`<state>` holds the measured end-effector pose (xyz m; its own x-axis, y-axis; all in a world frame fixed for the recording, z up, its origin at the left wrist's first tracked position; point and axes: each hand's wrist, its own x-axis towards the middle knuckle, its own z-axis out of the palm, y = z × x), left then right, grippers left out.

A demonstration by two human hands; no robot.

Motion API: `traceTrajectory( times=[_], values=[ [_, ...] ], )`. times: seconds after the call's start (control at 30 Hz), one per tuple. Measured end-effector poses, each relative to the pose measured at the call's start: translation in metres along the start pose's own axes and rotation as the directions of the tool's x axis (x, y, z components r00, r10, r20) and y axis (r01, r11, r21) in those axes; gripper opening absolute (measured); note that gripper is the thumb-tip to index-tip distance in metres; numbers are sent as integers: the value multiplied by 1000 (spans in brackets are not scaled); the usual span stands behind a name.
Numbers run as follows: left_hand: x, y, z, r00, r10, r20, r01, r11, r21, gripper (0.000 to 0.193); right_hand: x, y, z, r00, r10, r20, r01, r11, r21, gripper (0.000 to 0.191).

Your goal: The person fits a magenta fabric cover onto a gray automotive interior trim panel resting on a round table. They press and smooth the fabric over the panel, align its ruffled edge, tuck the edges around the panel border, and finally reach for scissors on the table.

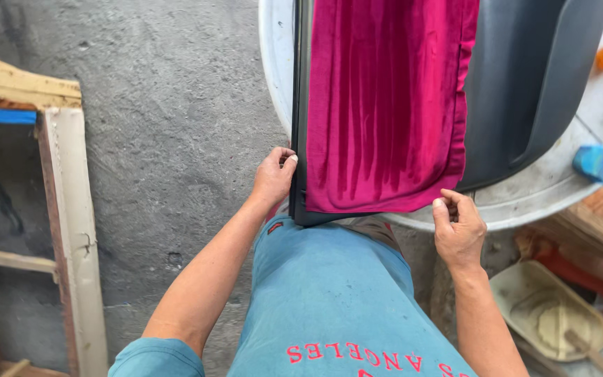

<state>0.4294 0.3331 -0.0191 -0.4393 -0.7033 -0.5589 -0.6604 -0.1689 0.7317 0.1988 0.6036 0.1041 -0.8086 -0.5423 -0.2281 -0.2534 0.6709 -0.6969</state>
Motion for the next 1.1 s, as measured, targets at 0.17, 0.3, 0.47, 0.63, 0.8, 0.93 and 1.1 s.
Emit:
traceTrajectory(
  times=[0.17,0.3,0.47,0.63,0.8,0.93,1.1],
  values=[
    [-28,-1,19,980,61,-187,-48,996,75,30,33,27,-19,947,-262,186,261,965,27,13],
    [-62,-2,46,928,159,-338,-118,983,139,32,55,44,-44,910,-315,268,308,949,71,10],
    [-110,-9,64,906,157,-392,-82,976,201,34,75,60,-69,926,-278,256,281,959,26,11],
    [-117,-11,57,930,-18,-366,62,992,109,30,97,74,-77,949,-248,192,263,963,-57,13],
    [-66,11,32,944,93,-316,-53,990,131,27,115,83,-67,995,-55,83,63,994,-87,18],
    [-28,28,21,973,7,-231,0,1000,30,24,111,94,-58,989,-19,150,33,995,-95,19],
    [2,45,10,979,64,-192,-49,996,79,19,116,102,-51,988,51,146,-26,985,-168,14]
  ],
)
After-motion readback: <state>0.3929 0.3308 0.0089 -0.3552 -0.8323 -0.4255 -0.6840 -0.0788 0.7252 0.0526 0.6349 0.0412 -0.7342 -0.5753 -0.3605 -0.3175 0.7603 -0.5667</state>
